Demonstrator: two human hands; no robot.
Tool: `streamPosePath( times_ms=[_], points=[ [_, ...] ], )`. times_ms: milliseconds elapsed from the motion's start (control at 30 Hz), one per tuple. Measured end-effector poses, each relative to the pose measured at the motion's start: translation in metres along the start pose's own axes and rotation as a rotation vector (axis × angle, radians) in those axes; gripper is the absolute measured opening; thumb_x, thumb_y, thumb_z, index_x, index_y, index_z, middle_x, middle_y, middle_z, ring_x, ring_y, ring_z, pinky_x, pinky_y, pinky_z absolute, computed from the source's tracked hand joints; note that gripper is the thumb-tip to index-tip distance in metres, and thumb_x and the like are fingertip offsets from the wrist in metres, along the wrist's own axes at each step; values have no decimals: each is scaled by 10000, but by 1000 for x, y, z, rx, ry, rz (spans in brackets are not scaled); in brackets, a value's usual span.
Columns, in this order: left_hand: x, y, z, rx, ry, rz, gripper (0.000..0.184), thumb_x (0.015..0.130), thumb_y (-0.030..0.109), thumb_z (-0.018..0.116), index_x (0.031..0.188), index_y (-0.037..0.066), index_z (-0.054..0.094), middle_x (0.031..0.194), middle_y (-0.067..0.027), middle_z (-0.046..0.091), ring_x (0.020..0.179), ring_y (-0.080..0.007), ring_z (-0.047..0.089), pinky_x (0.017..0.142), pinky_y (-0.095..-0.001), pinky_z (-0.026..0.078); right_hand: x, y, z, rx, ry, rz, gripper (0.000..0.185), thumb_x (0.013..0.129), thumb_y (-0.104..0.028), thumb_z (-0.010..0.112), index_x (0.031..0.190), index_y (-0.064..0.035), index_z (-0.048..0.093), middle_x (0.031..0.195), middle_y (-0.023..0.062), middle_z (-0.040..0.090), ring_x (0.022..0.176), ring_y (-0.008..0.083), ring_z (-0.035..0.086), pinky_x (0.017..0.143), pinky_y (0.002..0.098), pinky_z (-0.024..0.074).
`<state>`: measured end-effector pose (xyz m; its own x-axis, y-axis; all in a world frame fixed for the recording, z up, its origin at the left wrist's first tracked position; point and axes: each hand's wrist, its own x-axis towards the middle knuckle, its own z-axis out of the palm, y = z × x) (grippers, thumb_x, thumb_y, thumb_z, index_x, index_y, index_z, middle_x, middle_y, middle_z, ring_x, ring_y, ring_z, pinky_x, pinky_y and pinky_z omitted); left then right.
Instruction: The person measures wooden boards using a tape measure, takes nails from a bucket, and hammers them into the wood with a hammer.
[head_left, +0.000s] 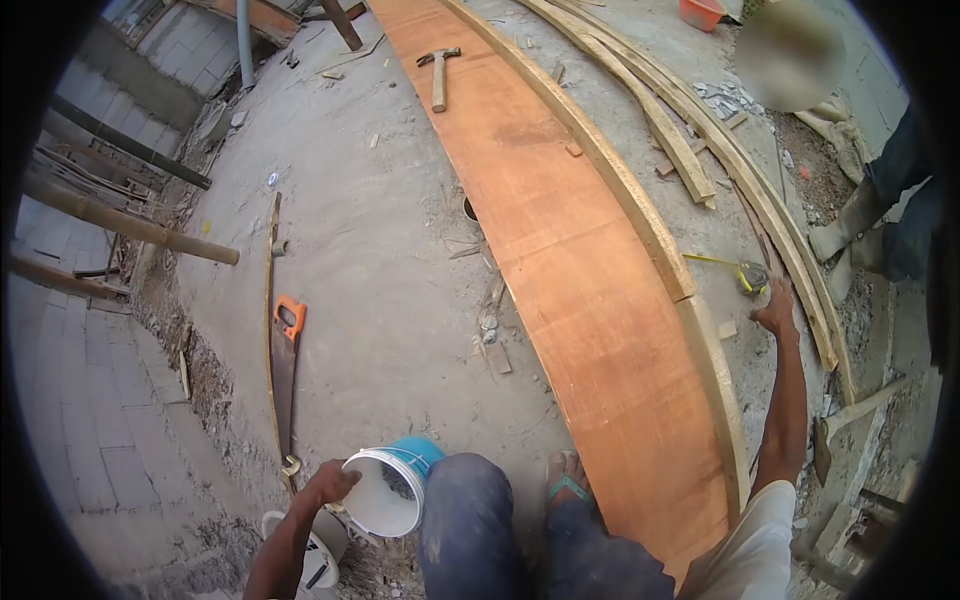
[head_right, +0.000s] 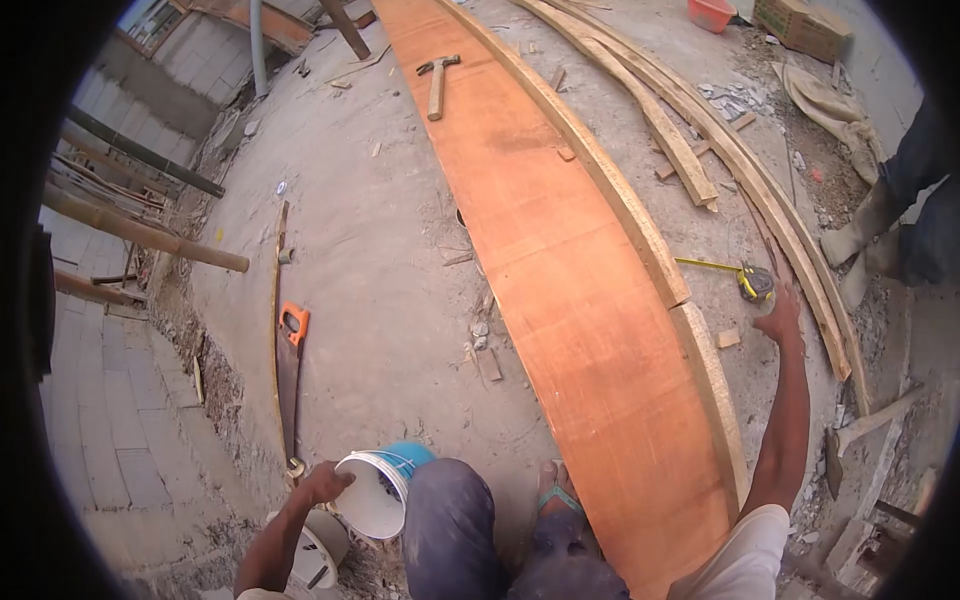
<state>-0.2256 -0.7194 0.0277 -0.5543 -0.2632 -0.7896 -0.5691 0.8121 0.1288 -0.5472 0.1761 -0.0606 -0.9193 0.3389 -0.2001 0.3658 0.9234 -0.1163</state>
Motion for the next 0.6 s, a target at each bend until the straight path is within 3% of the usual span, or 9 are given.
streamPosePath(
  times_ms=[67, 133, 200, 267, 400, 433, 467, 533, 600],
  points=[
    [-3, 9, -5, 34, -76, -58, 403, 990, 326, 674, 1194, -11, 762, 1056, -269, 785, 1016, -388, 776, 901, -471, 579, 13, 9, 23, -24, -100, 36, 1190, 615, -189, 993, 1618, -5, 380, 1656, 259, 405, 1558, 409, 374, 1299, 454, 339],
    [-2, 2, -2, 27, -70, -54, 398, 992, 317, 674, 1227, 6, 754, 1088, -267, 782, 1042, -389, 770, 916, -470, 577, 19, 7, 34, 191, -48, -18, 1226, 624, -179, 995, 1633, 25, 330, 1686, 253, 366, 1590, 419, 318, 1320, 443, 309],
    [5, 1, 4, 26, -66, -32, 398, 993, 308, 675, 1261, 22, 746, 1120, -265, 780, 1067, -391, 765, 930, -470, 575, 26, -7, 32, 211, -54, -15, 1244, 620, -151, 992, 1651, -14, 308, 1697, 251, 350, 1602, 417, 296, 1325, 465, 297],
    [3, 0, 2, -11, -103, -97, 404, 993, 306, 672, 1299, 49, 735, 1164, -257, 774, 1105, -389, 755, 955, -468, 571, 28, -7, 44, -224, 39, 15, 1209, 626, -108, 965, 1651, -57, 326, 1688, 244, 370, 1583, 439, 321, 1316, 494, 308],
    [-9, 7, -1, -55, -146, -123, 390, 990, 319, 673, 1255, 43, 748, 1113, -276, 777, 1105, -395, 759, 947, -470, 578, 75, 38, 92, -311, 136, -230, 1061, 641, -20, 887, 1581, -146, 411, 1625, 173, 451, 1444, 488, 467, 1204, 556, 431],
    [-16, 11, 0, -37, -148, -130, 390, 990, 319, 673, 1255, 43, 748, 1113, -276, 777, 1105, -395, 759, 947, -470, 578, 58, 5, 54, -243, -57, -68, 942, 642, -41, 874, 1496, -184, 503, 1560, 145, 514, 1402, 435, 527, 1113, 574, 498],
    [-26, 16, 0, 51, -166, -146, 408, 983, 341, 681, 1248, 39, 750, 1105, -287, 775, 1109, -394, 761, 951, -472, 579, 43, -9, 37, -231, -67, -63, 942, 642, -41, 874, 1496, -184, 503, 1560, 145, 514, 1402, 435, 527, 1113, 574, 498],
    [-60, 15, -10, 137, -181, -161, 426, 977, 363, 688, 1241, 35, 751, 1097, -297, 773, 1112, -393, 763, 956, -474, 580, 8, -11, 5, -232, -328, 142, 902, 646, -125, 887, 1470, -216, 531, 1542, 124, 535, 1427, 378, 535, 1122, 534, 508],
    [-105, -4, -19, -64, 43, 24, 516, 947, 403, 717, 1293, 21, 738, 1074, -297, 777, 1090, -380, 777, 997, -497, 572, -6, -11, -36, -234, -425, 245, 905, 650, -188, 900, 1475, -233, 531, 1556, 109, 531, 1454, 345, 527, 1151, 506, 498]
  ],
)
